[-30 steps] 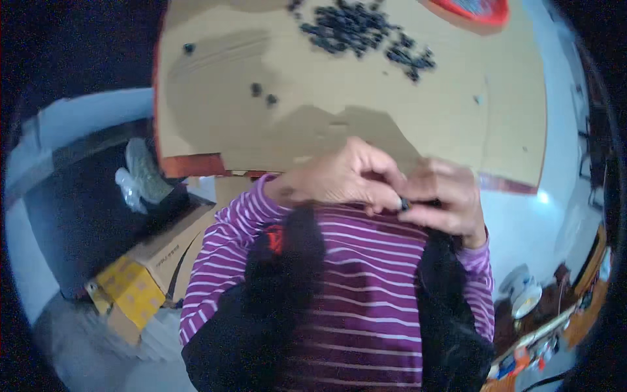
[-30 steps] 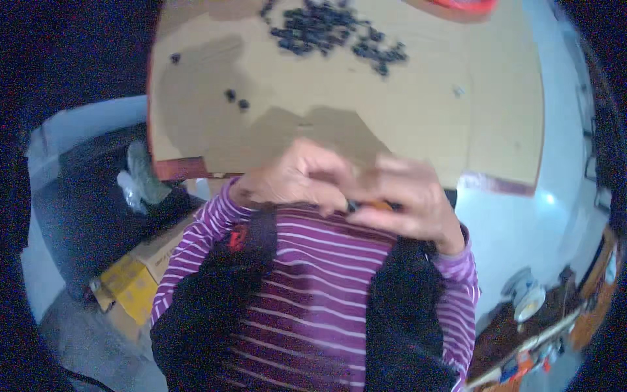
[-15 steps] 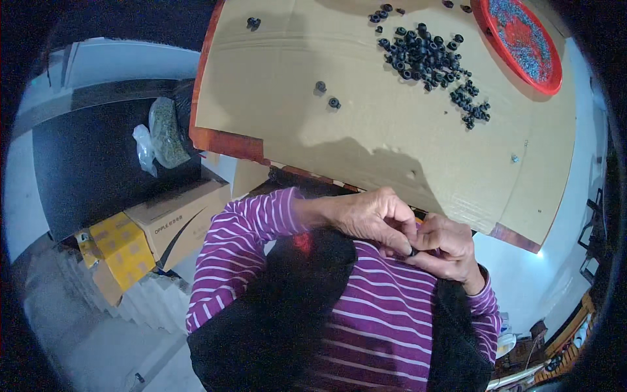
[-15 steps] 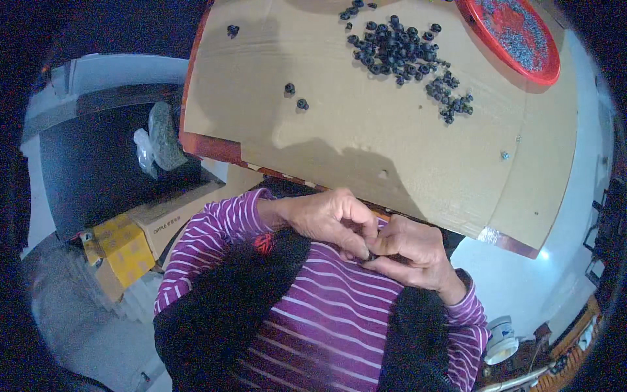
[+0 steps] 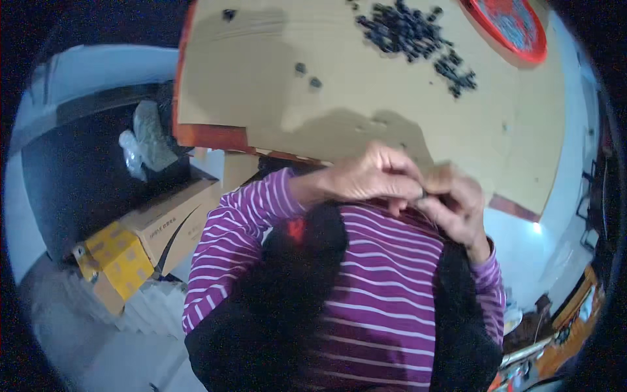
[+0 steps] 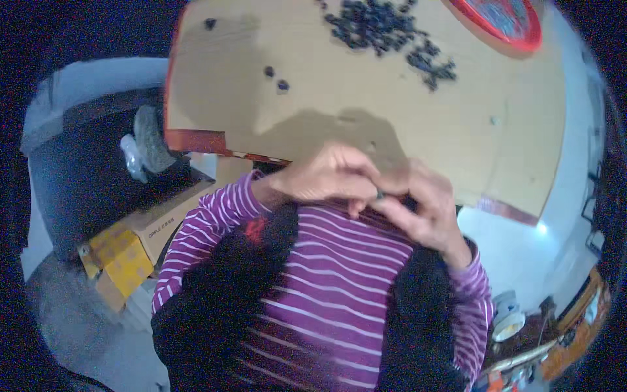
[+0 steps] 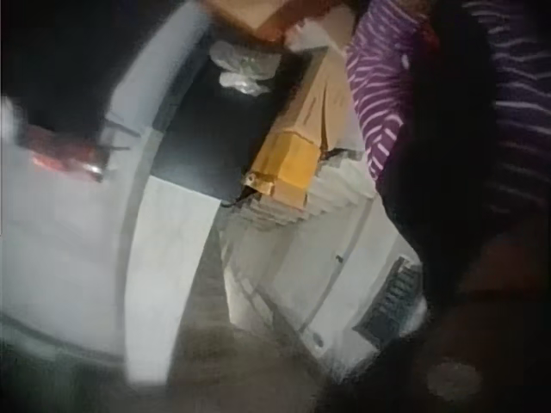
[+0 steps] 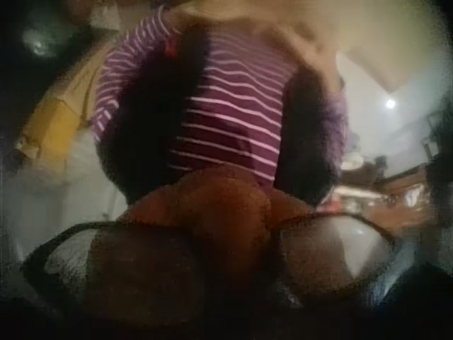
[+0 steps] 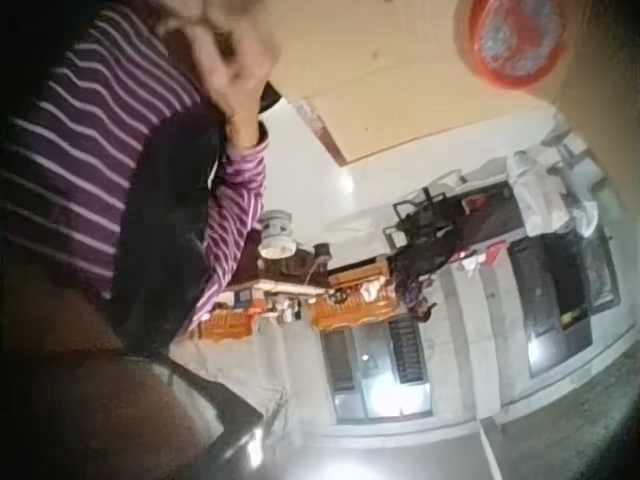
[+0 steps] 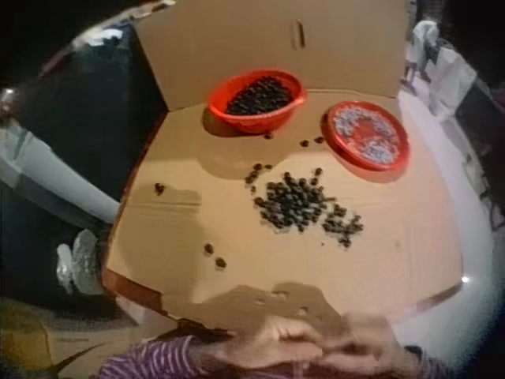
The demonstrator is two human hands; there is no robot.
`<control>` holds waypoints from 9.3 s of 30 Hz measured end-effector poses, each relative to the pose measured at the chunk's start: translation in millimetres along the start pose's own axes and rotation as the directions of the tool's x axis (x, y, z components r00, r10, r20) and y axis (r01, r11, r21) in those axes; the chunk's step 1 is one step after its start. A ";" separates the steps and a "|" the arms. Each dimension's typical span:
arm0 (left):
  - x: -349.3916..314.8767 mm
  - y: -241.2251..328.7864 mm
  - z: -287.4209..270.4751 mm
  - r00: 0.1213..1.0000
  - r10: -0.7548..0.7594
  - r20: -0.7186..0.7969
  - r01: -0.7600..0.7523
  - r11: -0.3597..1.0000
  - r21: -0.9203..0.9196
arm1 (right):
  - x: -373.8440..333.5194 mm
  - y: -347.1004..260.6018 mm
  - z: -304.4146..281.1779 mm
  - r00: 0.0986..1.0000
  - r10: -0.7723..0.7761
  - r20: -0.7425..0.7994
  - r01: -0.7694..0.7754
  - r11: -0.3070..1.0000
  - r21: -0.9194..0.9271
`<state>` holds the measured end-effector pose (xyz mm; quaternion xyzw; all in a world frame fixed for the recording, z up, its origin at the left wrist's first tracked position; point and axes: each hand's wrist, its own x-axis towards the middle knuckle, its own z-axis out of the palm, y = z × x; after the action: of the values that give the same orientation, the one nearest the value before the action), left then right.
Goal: Assembling small black plastic components by inserting smaller pieces into them by hand.
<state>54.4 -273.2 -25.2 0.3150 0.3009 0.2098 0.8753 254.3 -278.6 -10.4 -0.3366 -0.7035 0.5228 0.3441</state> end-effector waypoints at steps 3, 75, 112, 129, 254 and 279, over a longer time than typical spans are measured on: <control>1.6 6.9 5.0 0.987 0.142 -0.071 -0.149 0.983 -0.109 | 7.2 -1.1 0.3 0.985 0.037 -0.170 -0.021 0.995 0.093; 18.6 9.5 16.7 0.983 0.156 -0.100 -0.162 0.985 -0.052 | -8.9 1.1 -6.7 0.895 -0.255 -0.365 0.183 0.958 -0.220; 18.9 0.7 9.3 0.967 0.254 -0.019 -0.255 0.964 -0.071 | -12.6 0.7 0.8 0.898 -0.146 -0.415 0.142 0.989 -0.041; 17.1 6.8 5.0 0.949 0.312 -0.047 -0.298 0.936 0.189 | -8.3 -0.4 -0.7 0.927 -0.168 -0.335 0.130 0.983 -0.132; 44.7 -14.9 -9.3 0.965 0.146 -0.216 -0.194 0.956 -0.222 | -3.8 23.0 15.4 0.790 0.397 -0.468 -0.159 0.869 0.468; 63.0 -24.6 -19.7 0.954 0.226 -0.195 -0.283 0.893 -0.350 | 4.4 56.7 7.3 0.851 0.328 -0.410 0.179 0.552 0.814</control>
<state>91.9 -247.2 -78.9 0.1625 0.2759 0.3994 0.8590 252.3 -265.7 -66.2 -0.2922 -0.2361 0.6947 0.6135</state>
